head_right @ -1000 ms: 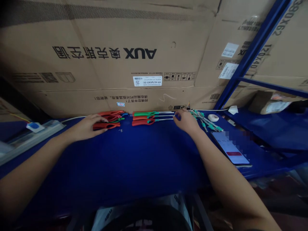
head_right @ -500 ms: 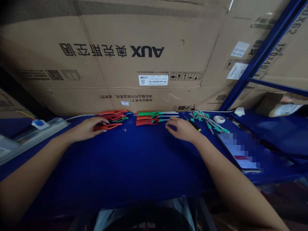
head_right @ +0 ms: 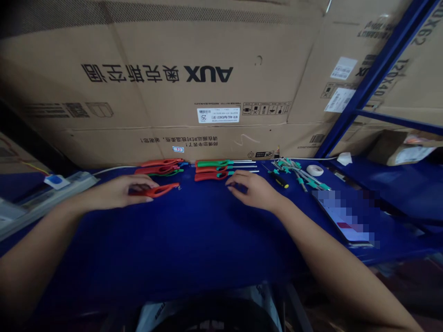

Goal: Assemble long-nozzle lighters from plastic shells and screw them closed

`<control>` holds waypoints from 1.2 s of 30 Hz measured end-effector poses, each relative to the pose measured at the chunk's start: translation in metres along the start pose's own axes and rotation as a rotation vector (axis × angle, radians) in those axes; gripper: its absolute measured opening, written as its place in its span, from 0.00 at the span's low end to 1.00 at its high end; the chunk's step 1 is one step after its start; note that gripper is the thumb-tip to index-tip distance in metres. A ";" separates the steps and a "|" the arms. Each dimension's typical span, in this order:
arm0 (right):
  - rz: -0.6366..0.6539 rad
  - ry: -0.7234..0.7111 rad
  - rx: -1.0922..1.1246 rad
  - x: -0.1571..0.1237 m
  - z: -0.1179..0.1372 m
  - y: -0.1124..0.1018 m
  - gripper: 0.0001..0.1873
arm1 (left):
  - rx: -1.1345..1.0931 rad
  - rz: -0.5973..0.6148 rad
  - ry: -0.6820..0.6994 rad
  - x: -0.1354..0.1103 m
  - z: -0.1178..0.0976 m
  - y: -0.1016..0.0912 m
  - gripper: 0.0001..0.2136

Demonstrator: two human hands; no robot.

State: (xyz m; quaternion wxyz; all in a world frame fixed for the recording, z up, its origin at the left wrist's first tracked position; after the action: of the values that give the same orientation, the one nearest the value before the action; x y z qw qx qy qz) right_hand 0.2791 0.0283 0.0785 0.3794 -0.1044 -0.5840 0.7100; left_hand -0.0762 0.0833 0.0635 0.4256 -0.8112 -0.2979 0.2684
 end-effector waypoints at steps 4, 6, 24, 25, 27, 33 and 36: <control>0.075 -0.149 0.112 0.005 0.037 0.016 0.19 | 0.001 -0.007 0.261 0.018 -0.077 0.045 0.15; 0.203 -0.190 0.045 0.006 0.051 0.029 0.17 | 0.012 -0.043 0.299 0.027 -0.099 0.070 0.14; 0.350 -0.003 -0.179 0.002 0.026 0.029 0.04 | -0.062 -0.275 0.242 0.042 -0.080 0.086 0.21; 0.303 0.013 -0.232 0.003 0.023 0.025 0.05 | -0.068 -0.280 0.240 0.042 -0.080 0.086 0.22; 0.194 0.080 -0.338 0.003 0.016 0.016 0.08 | -0.086 -0.290 0.244 0.043 -0.079 0.086 0.24; 0.013 0.269 -0.232 -0.003 0.001 -0.003 0.06 | -0.091 -0.316 0.258 0.043 -0.079 0.087 0.18; 0.170 0.207 -0.022 -0.001 0.006 0.008 0.04 | -0.079 -0.287 0.267 0.043 -0.081 0.087 0.18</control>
State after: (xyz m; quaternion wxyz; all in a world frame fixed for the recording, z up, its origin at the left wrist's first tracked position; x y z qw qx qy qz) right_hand 0.2732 0.0230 0.0728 0.3749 -0.2304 -0.5387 0.7185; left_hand 0.0311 0.0304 0.0218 0.4630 -0.8050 -0.3616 0.0832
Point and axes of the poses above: each hand's wrist, its own x-axis towards the middle knuckle, its own y-axis out of the palm, z = x × y, the point moved 5 cm from there along x, towards the middle knuckle, and after that the axes turned 13 degrees about z, right-handed, at the moved point
